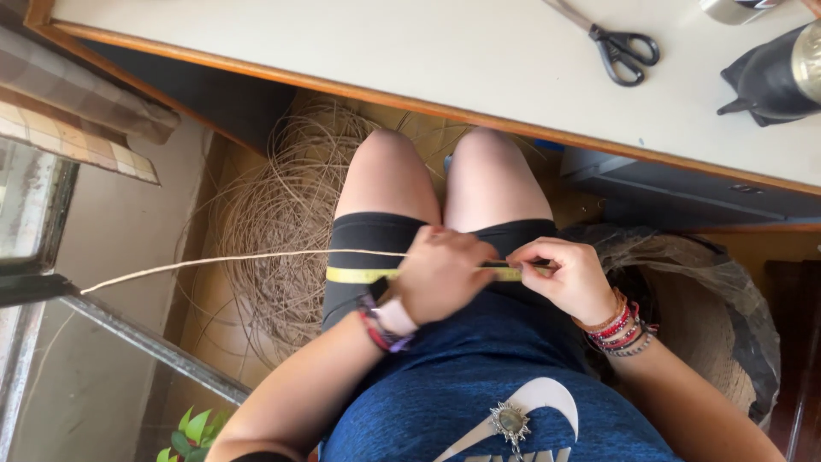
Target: Measure and cut wicker strips using a tape measure and scissors
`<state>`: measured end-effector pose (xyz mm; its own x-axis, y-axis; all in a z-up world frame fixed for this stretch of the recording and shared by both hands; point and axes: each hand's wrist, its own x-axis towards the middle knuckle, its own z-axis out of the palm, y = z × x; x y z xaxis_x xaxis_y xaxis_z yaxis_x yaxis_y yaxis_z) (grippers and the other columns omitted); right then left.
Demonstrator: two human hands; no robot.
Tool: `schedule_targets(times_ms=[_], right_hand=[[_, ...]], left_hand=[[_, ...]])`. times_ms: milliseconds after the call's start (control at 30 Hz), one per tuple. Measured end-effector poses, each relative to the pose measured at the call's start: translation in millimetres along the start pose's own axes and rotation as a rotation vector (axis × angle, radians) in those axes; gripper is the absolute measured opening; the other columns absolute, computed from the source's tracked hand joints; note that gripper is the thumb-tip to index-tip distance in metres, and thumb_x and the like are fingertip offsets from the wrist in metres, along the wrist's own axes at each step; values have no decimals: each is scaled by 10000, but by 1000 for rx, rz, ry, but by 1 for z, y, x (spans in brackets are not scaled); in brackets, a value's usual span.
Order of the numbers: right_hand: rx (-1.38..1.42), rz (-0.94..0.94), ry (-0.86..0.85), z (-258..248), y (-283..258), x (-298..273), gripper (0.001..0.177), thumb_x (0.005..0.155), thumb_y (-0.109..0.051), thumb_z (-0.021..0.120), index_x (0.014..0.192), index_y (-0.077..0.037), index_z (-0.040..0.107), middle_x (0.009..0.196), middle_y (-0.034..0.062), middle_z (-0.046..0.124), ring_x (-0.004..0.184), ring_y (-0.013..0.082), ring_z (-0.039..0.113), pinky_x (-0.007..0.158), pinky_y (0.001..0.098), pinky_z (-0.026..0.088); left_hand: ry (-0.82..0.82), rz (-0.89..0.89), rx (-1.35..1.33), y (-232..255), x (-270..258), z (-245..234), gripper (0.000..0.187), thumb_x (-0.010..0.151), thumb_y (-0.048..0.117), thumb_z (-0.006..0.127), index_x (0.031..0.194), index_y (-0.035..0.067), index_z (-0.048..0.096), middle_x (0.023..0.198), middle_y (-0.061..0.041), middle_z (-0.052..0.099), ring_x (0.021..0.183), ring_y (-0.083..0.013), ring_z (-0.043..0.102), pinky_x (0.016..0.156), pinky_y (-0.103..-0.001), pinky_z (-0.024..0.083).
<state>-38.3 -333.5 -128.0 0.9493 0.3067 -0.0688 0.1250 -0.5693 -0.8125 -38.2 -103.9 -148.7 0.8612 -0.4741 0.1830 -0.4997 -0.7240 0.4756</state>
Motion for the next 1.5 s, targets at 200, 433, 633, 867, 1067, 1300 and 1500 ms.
schedule_targets(times_ms=[200, 433, 633, 867, 1067, 1300, 1500], right_hand=[[-56, -27, 138, -22, -18, 15, 66, 781, -63, 775, 821, -116, 786, 816, 3, 784, 487, 119, 642, 422, 223, 539], [-114, -88, 205, -70, -45, 59, 109, 823, -54, 758, 889, -120, 813, 870, 28, 800, 641, 205, 736, 527, 263, 598], [-558, -178, 426, -124, 25, 130, 233, 952, -58, 705, 1161, -131, 779, 1014, 54, 757, 893, 297, 701, 791, 409, 579], [-1141, -154, 496, -140, 107, 199, 558, 795, -195, 817, 1332, -237, 671, 969, -8, 683, 926, 199, 693, 824, 349, 594], [-862, -68, 415, -136, 72, 186, 556, 793, -194, 790, 1332, -226, 655, 947, -18, 696, 886, 194, 711, 778, 378, 586], [464, 203, -430, -106, -46, 100, 316, 918, 15, 612, 1206, -114, 621, 819, 107, 815, 756, 188, 831, 368, 244, 610], [865, 246, -597, -25, -16, 59, 568, 714, -135, 932, 1158, -6, 601, 679, 144, 696, 596, 241, 756, 388, 309, 600]], left_hand=[[50, 71, -130, 22, 44, -19, 159, 952, 266, 579, 795, 244, 569, 615, 90, 601, 672, -167, 703, 769, -325, 480], [51, -14, -293, 10, 97, -12, 253, 950, 367, 600, 719, 286, 537, 498, 160, 503, 534, -130, 651, 719, -266, 517], [128, -101, -367, -11, 137, -23, 218, 896, 294, 643, 683, 282, 602, 524, 73, 583, 586, -244, 695, 658, -320, 575], [97, -179, -505, -27, 154, -27, 171, 881, 192, 656, 713, 226, 654, 526, 58, 602, 519, -244, 662, 582, -315, 580], [91, -298, -605, -45, 141, -34, 77, 857, 171, 691, 809, 196, 745, 602, -30, 700, 616, -296, 725, 567, -365, 588], [172, -313, -725, -72, 99, -82, 188, 912, 101, 596, 730, 143, 575, 654, 57, 546, 634, -63, 449, 610, -255, 393], [225, -508, -858, -54, 63, -88, 120, 857, 163, 671, 869, 80, 756, 695, -123, 723, 714, -192, 712, 661, -360, 598]])
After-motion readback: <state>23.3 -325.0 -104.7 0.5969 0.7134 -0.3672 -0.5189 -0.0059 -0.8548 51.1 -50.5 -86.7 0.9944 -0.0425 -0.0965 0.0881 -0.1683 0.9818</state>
